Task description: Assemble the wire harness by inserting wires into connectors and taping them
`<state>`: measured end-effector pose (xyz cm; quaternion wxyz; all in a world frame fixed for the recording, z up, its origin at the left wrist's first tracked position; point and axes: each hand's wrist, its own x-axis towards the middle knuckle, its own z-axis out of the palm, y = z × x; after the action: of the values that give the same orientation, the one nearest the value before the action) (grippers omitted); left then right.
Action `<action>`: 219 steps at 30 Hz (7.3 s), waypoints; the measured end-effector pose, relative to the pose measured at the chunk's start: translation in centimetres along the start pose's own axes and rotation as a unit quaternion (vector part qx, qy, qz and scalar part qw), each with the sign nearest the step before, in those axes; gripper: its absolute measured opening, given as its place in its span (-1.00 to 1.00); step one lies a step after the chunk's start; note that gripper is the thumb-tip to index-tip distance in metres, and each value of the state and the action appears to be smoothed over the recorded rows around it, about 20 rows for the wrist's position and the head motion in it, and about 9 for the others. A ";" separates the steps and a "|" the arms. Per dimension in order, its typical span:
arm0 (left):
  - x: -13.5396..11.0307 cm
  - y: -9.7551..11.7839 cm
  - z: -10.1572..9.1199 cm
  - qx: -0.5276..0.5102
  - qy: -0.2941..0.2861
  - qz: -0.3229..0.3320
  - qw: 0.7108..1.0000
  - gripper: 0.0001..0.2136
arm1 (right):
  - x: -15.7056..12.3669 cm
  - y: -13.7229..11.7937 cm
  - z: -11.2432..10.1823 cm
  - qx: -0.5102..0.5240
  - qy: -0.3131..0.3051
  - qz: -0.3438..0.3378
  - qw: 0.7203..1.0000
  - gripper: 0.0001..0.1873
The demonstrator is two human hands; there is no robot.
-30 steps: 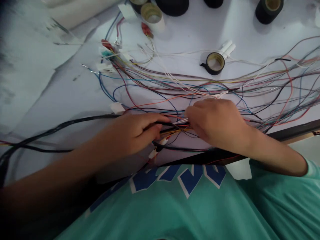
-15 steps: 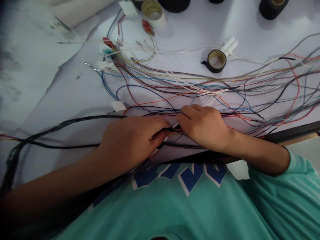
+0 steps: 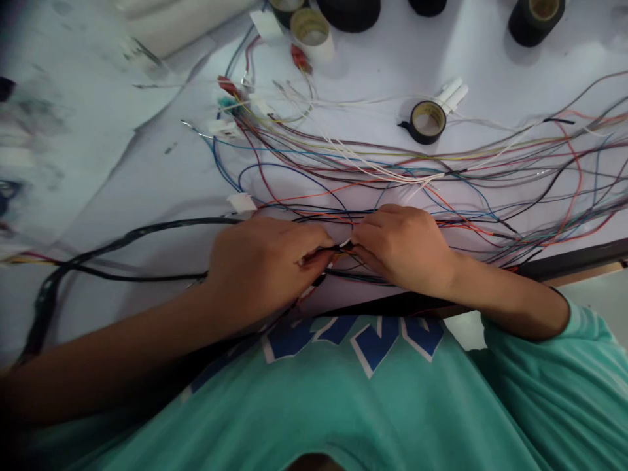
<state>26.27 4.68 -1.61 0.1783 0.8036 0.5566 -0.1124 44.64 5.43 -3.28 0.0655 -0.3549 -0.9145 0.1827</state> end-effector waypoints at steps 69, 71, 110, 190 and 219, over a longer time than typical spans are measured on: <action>-1.5 -5.5 -1.7 -0.702 -0.067 0.105 0.701 -0.90 | 1.1 -4.2 -10.5 0.155 0.369 0.121 0.908 -0.67; -3.2 -6.1 -1.7 -0.738 -0.075 0.117 0.661 -0.85 | 3.1 -5.6 -9.8 0.160 0.320 0.079 0.930 -0.68; -2.9 -4.9 4.1 -0.797 0.026 0.044 0.602 -0.63 | 4.6 -4.2 0.5 0.304 0.098 0.058 0.946 -0.84; -3.5 -3.9 5.0 -0.675 0.221 0.076 0.699 -0.56 | 4.5 -4.5 2.0 0.396 0.083 0.025 0.914 -0.90; -2.9 -4.0 5.6 -0.655 0.210 0.084 0.721 -0.63 | 4.9 -4.3 2.1 0.403 0.010 0.082 0.911 -0.86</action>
<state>21.62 1.17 -6.26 0.5471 0.5332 0.4448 0.4675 37.81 5.16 -3.66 0.1970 -0.3739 -0.7301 0.5370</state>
